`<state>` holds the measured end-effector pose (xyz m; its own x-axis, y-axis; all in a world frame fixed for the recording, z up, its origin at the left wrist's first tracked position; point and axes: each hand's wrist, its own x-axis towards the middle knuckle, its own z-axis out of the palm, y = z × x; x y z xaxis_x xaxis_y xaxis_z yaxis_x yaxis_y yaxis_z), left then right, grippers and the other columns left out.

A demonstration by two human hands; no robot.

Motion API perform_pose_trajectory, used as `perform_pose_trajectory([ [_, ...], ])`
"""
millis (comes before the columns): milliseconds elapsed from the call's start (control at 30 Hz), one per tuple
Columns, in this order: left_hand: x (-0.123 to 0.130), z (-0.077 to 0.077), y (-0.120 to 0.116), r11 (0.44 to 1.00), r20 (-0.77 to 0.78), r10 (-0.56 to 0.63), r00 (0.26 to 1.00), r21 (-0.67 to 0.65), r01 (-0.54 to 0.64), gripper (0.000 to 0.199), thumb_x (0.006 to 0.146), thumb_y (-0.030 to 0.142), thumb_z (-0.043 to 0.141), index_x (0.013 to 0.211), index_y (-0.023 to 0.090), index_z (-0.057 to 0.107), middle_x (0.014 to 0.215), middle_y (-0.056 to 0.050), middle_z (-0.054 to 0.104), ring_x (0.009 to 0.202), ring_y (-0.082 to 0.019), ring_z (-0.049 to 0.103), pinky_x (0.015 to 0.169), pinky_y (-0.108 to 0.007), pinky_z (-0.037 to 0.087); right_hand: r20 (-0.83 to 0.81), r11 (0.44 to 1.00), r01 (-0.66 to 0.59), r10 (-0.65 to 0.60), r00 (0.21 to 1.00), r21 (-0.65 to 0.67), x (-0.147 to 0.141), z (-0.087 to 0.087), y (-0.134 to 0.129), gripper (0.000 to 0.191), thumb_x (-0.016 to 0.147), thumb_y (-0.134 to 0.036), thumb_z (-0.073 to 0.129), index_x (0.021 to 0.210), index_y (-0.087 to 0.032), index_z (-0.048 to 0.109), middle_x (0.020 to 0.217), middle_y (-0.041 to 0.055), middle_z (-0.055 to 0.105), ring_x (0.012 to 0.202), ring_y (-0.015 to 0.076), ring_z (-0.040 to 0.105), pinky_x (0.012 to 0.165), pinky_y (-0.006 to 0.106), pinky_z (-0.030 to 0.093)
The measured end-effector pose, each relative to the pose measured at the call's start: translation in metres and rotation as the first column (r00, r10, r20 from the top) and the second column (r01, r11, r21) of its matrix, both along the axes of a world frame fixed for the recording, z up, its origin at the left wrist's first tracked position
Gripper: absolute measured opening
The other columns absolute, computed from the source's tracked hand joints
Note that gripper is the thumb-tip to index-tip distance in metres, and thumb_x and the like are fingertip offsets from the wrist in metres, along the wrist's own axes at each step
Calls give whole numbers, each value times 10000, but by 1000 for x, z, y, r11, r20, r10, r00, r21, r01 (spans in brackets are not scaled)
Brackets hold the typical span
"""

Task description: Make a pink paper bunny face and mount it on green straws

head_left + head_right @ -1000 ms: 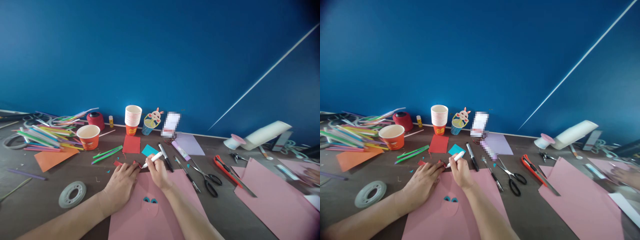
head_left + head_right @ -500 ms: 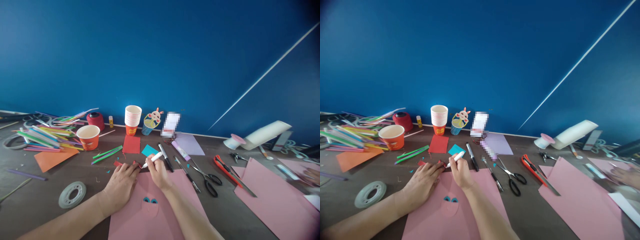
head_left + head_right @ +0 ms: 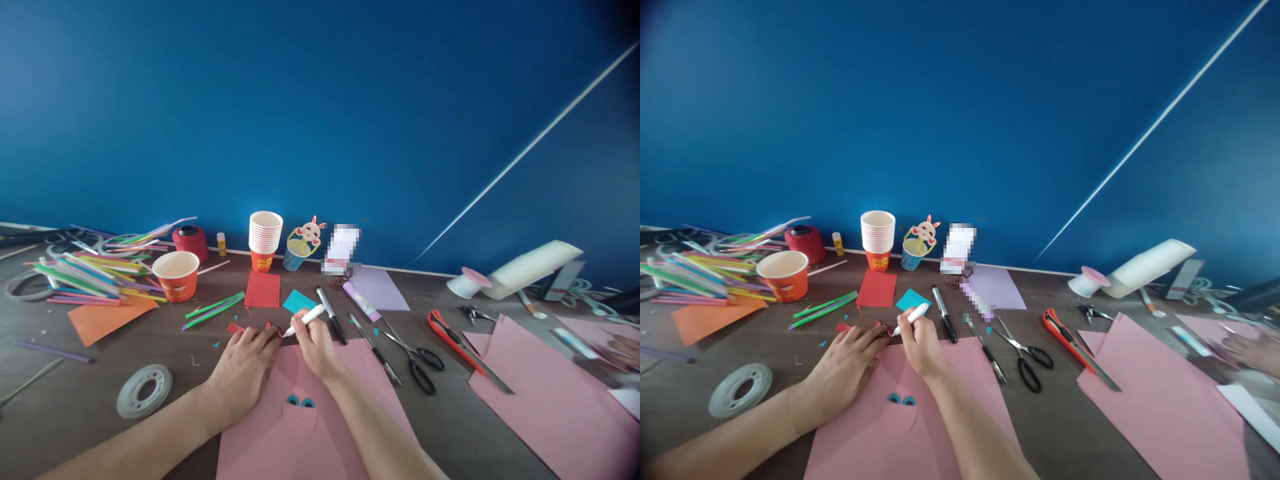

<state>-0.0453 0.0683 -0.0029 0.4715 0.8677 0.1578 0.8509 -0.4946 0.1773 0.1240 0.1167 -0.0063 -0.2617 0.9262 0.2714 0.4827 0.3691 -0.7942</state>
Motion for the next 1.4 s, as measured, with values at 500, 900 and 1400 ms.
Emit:
perform_pose_trajectory([
  [500,0,-1,0,1000,-16,2,1000,4,-2,350,854,189,374,1181,227,492,1259,-26,491,1008,-238,433,845,-393,359,-12,1000,-12,12,1000,-25,-1,0,-1,230,906,-308,343,746,-190,458,617,4,499,572,134,496,506,215,348],
  [900,0,-2,1,1000,-26,-6,1000,10,6,359,856,186,369,1193,221,487,1252,-26,496,1007,-239,429,849,-391,353,7,1000,-5,5,1000,-3,-1,-1,0,234,904,-304,350,748,-185,478,619,14,523,580,140,522,496,209,366],
  [1400,0,-3,0,1000,-26,-2,1000,16,2,362,853,191,380,1197,228,484,1257,-24,496,1005,-233,433,850,-387,353,13,1000,-8,8,1000,24,-2,-1,1,229,900,-286,368,754,-183,512,688,45,594,654,158,578,551,211,415],
])
